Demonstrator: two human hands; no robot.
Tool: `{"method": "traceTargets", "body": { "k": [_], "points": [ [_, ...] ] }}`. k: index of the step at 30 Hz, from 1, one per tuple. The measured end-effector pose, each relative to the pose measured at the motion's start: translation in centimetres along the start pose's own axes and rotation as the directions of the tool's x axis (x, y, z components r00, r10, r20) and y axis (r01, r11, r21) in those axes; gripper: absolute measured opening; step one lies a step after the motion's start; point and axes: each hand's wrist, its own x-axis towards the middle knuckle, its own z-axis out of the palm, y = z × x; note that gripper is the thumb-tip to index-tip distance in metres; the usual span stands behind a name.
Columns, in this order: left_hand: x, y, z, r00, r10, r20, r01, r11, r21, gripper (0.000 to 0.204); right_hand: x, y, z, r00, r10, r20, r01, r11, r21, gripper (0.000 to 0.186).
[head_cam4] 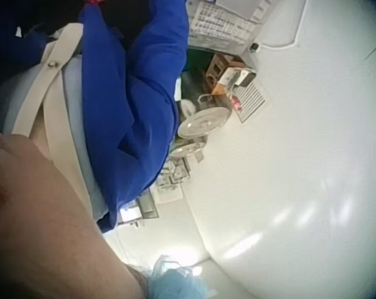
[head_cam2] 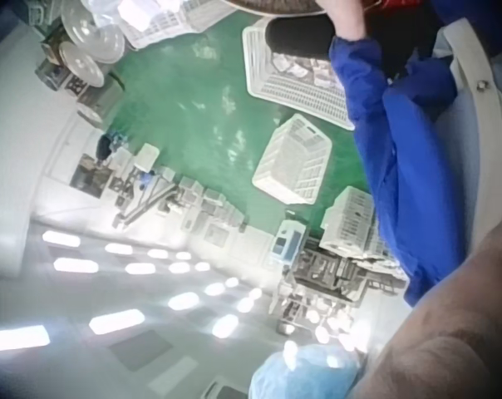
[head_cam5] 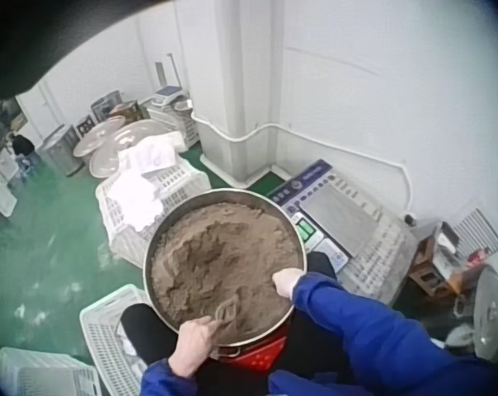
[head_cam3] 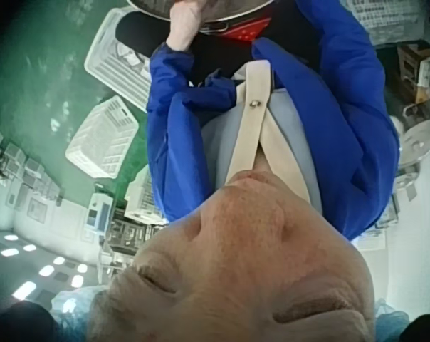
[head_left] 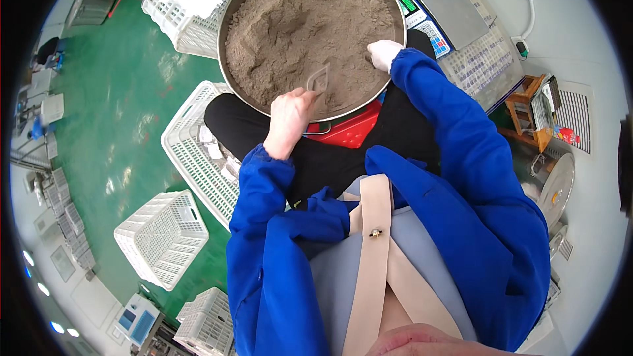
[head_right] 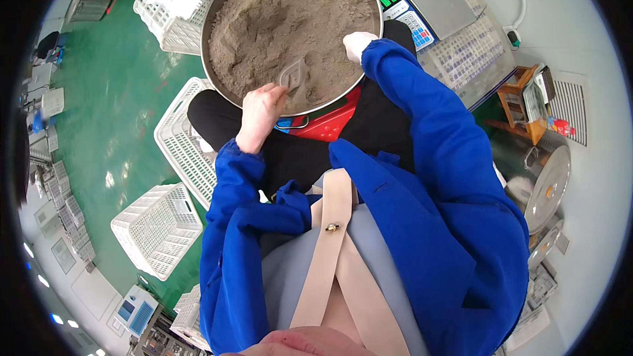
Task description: Sampling brown powder from a large container into small plastic bags using a spoon and checking bag labels.
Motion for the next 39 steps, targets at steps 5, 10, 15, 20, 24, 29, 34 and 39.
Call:
{"method": "traceTargets", "body": {
  "k": [5,10,15,20,24,29,34,39],
  "points": [
    [-0.3,1.1,-3.5,0.996,0.084,-0.024,-0.086,0.990,-0.110,0.007,-7.9,-5.4,-10.5,0.771,-0.557,-0.308,0.636,0.660,0.400,0.030],
    [1.8,4.4,-4.5,0.968,0.251,0.015,-0.243,0.949,-0.200,0.008,-9.6,-4.5,-12.1,0.870,-0.471,-0.145,0.473,0.881,-0.019,0.025],
    [2.0,4.9,-4.6,0.948,0.314,0.053,-0.295,0.928,-0.229,0.010,-14.8,-4.1,-15.1,0.539,-0.719,-0.438,0.837,0.401,0.372,0.026],
    [2.2,5.1,-4.3,0.940,0.340,0.029,-0.328,0.924,-0.196,0.014,-11.3,-1.5,-13.4,0.835,-0.255,-0.489,0.361,0.923,0.136,0.029],
    [2.3,5.5,-5.0,0.910,0.390,0.139,-0.362,0.913,-0.190,0.014,-13.5,-3.3,-13.7,0.660,-0.733,-0.166,0.706,0.529,0.470,0.030],
    [1.8,5.8,-5.4,0.937,0.348,0.007,-0.341,0.923,-0.179,0.017,-12.9,-2.7,-13.7,0.454,-0.800,-0.392,0.861,0.281,0.424,0.030],
    [1.7,6.1,-5.6,0.929,0.369,0.001,-0.363,0.913,-0.184,0.013,-10.5,-1.2,-12.7,0.919,-0.245,-0.309,0.264,0.964,0.022,0.021],
    [2.2,6.6,-6.2,0.913,0.407,0.016,-0.399,0.903,-0.159,0.016,-11.5,-3.5,-11.3,0.413,-0.658,-0.629,0.698,0.673,-0.245,0.029]
  ]
}}
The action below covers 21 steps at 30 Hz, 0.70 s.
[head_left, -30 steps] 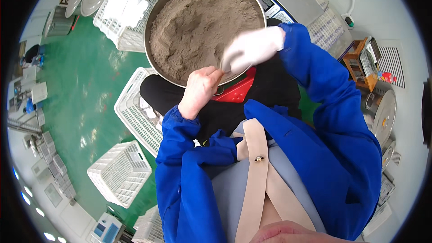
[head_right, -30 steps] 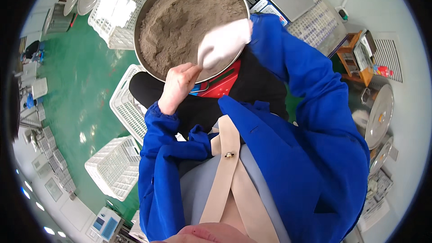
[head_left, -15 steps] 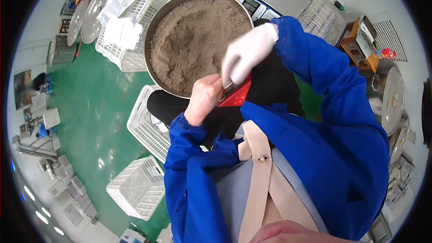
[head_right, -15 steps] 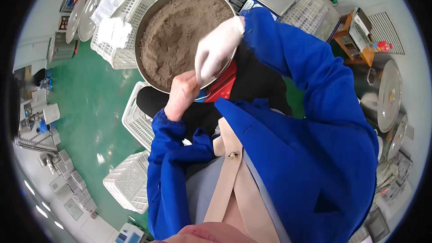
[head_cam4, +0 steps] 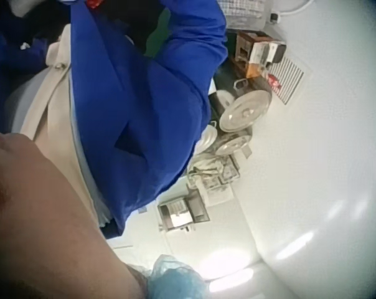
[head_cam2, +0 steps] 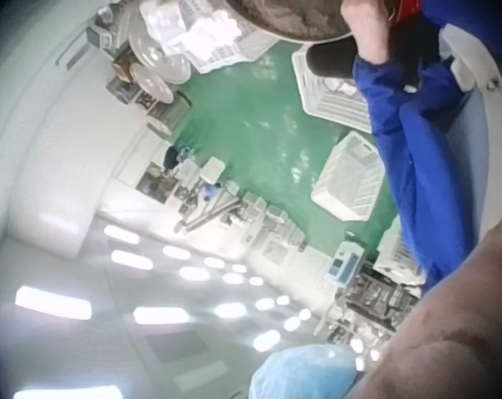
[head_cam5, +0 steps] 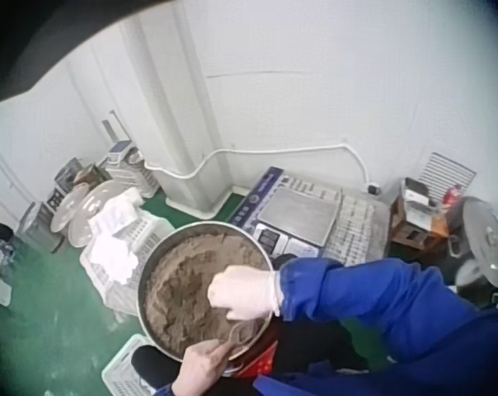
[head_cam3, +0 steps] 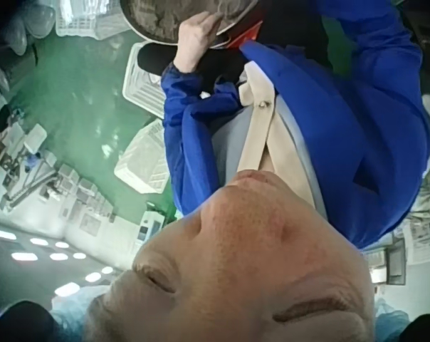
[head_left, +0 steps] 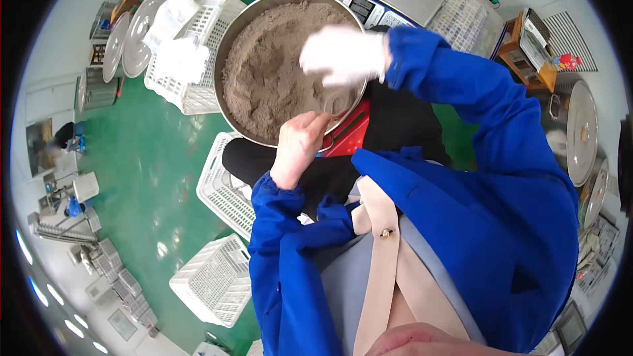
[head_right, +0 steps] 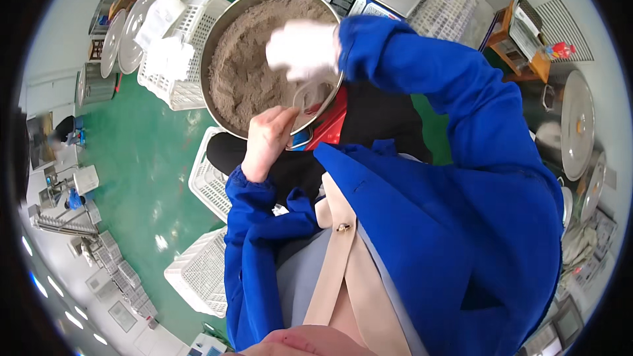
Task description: Sampling brown powder from a large container into small plastic bags using a spoon and checking bag labels.
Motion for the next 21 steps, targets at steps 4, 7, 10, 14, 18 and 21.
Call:
{"method": "traceTargets", "body": {
  "k": [4,7,10,14,18,21],
  "points": [
    [-0.2,0.2,0.2,0.999,0.035,0.039,-0.038,0.997,0.073,0.020,1.1,-3.2,2.1,0.946,-0.059,0.319,0.042,0.997,0.060,0.014],
    [0.3,1.3,-0.3,0.996,0.059,0.061,-0.063,0.995,0.074,0.021,1.1,-4.1,3.3,0.954,-0.108,0.281,0.080,0.991,0.109,0.012],
    [-0.3,1.6,-0.1,0.992,0.080,0.099,-0.089,0.992,0.085,0.019,1.6,-4.2,2.8,0.926,-0.136,0.353,0.077,0.981,0.175,0.013],
    [-0.4,1.4,-0.8,0.988,0.059,0.141,-0.077,0.989,0.128,0.017,1.0,-3.0,2.9,0.918,-0.062,0.393,-0.034,0.972,0.232,0.014],
    [-0.4,1.1,-1.0,0.980,-0.009,0.199,-0.006,0.997,0.075,0.020,-0.6,-1.1,2.6,0.933,0.056,0.355,-0.110,0.985,0.134,0.021],
    [-0.3,0.6,-0.8,0.982,-0.024,0.186,0.012,0.997,0.070,0.017,-1.5,-1.3,1.6,0.877,0.192,0.440,-0.250,0.965,0.078,0.019]
  ]
}}
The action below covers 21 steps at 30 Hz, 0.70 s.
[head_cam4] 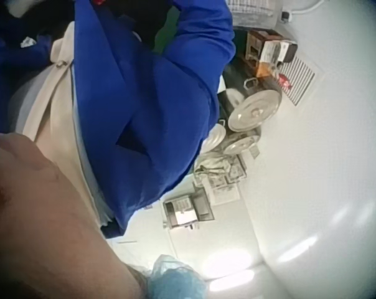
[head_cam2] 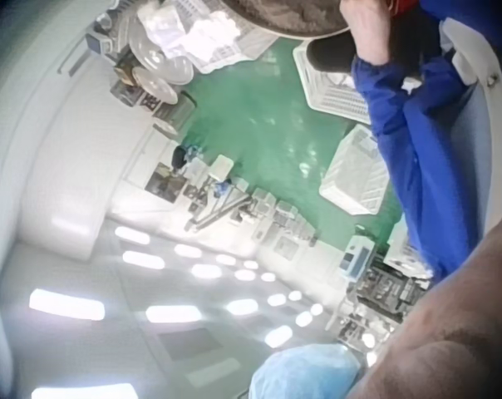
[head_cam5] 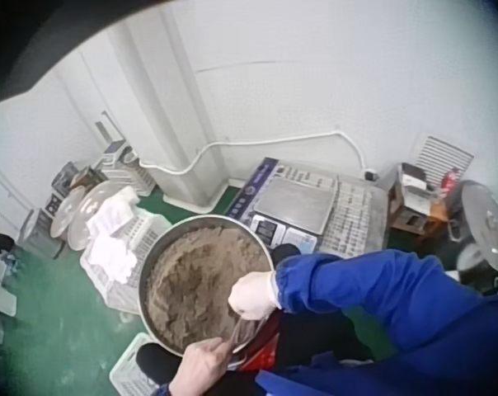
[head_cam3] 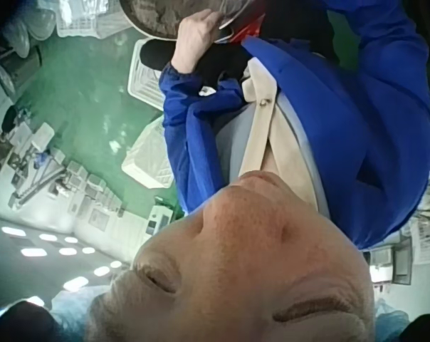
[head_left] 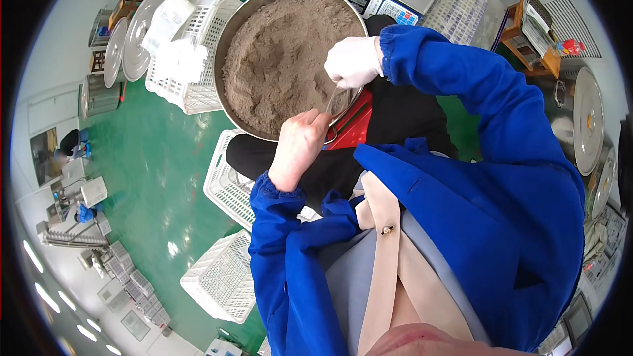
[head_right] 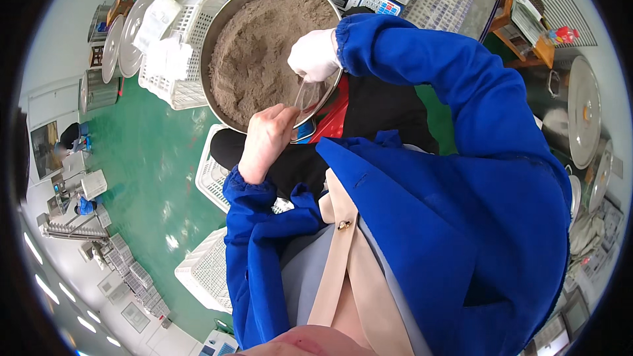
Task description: Sampling brown powder from a large container into small plastic bags using a spoon and checking bag labels.
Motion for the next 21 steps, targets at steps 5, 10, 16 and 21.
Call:
{"method": "traceTargets", "body": {
  "k": [5,10,16,21],
  "points": [
    [0.5,0.1,-0.8,0.997,-0.040,-0.069,0.036,0.998,-0.059,0.010,-0.9,-0.2,-1.6,0.992,0.076,0.104,-0.080,0.996,0.035,0.023],
    [0.4,-0.2,-1.8,0.986,-0.086,-0.144,0.069,0.990,-0.121,0.007,-0.9,1.1,-3.0,0.970,0.062,-0.233,-0.048,0.997,0.065,0.025],
    [-1.4,-1.5,-2.5,0.972,-0.162,-0.172,0.141,0.982,-0.124,0.005,-0.4,2.0,-5.1,0.810,0.301,-0.504,-0.313,0.948,0.063,0.019],
    [-1.4,-1.6,-2.6,0.965,-0.193,-0.176,0.169,0.976,-0.139,0.005,0.6,-2.2,-2.0,0.885,-0.236,-0.402,0.177,0.968,-0.178,0.040]
  ]
}}
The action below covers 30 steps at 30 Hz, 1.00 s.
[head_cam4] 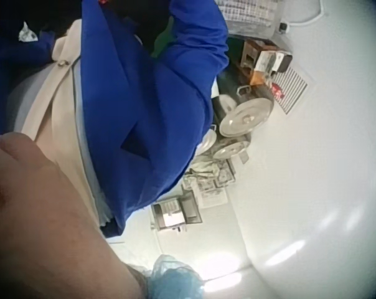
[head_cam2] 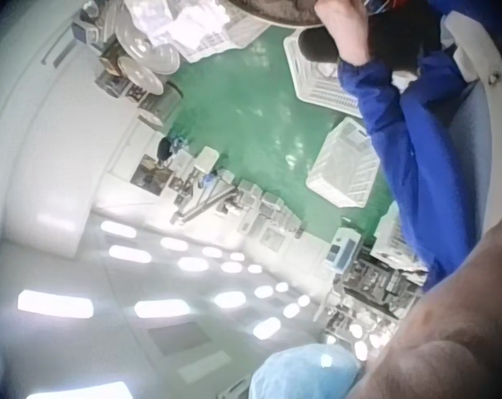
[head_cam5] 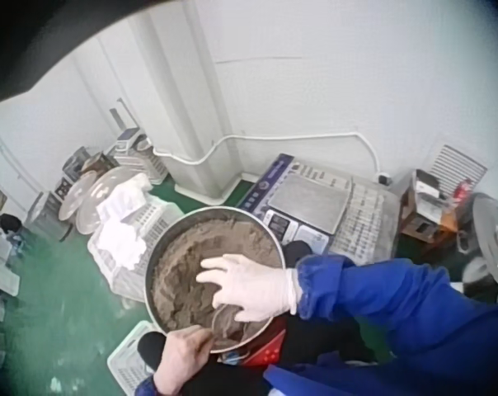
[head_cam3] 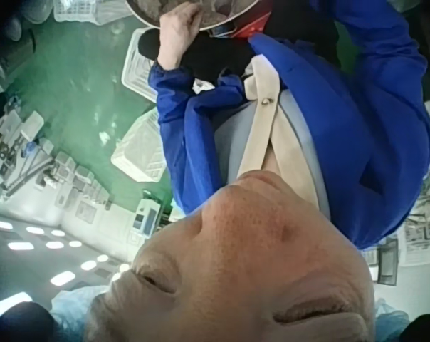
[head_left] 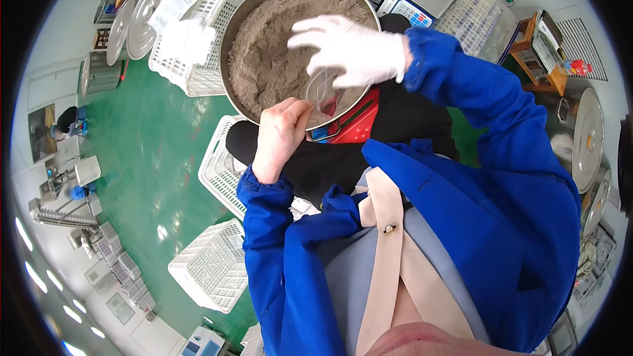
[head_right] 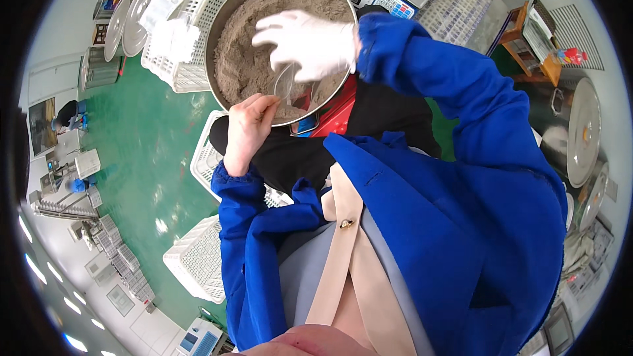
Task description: Sampling brown powder from a large container into small plastic bags using a spoon and checking bag labels.
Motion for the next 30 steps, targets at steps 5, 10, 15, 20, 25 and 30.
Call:
{"method": "traceTargets", "body": {
  "k": [5,10,15,20,25,30],
  "points": [
    [0.4,0.2,0.2,1.000,0.016,-0.007,-0.016,0.999,-0.028,0.005,1.9,-2.6,4.0,0.994,-0.082,-0.075,0.090,0.991,0.101,0.017],
    [-0.1,0.7,-0.4,1.000,-0.018,0.021,0.019,0.999,-0.043,0.005,0.9,-1.7,4.3,0.964,-0.262,-0.052,0.267,0.945,0.186,0.013],
    [0.1,1.0,-1.1,0.990,0.052,0.134,-0.043,0.996,-0.075,0.005,-0.3,-0.9,2.5,0.950,-0.289,-0.115,0.306,0.936,0.174,0.014],
    [0.1,0.9,-2.2,0.984,0.014,0.180,0.001,0.996,-0.084,0.005,-1.0,0.1,0.2,0.967,-0.251,0.031,0.247,0.964,0.100,0.013],
    [0.7,1.7,-3.9,0.990,-0.004,0.140,0.038,0.970,-0.241,0.004,-0.8,1.0,-1.3,0.979,-0.020,0.203,-0.142,0.648,0.749,0.010],
    [0.4,2.0,-5.6,0.985,-0.067,0.161,0.116,0.941,-0.319,0.005,0.5,1.3,-1.6,0.936,0.273,0.221,-0.283,0.212,0.936,0.019]
  ]
}}
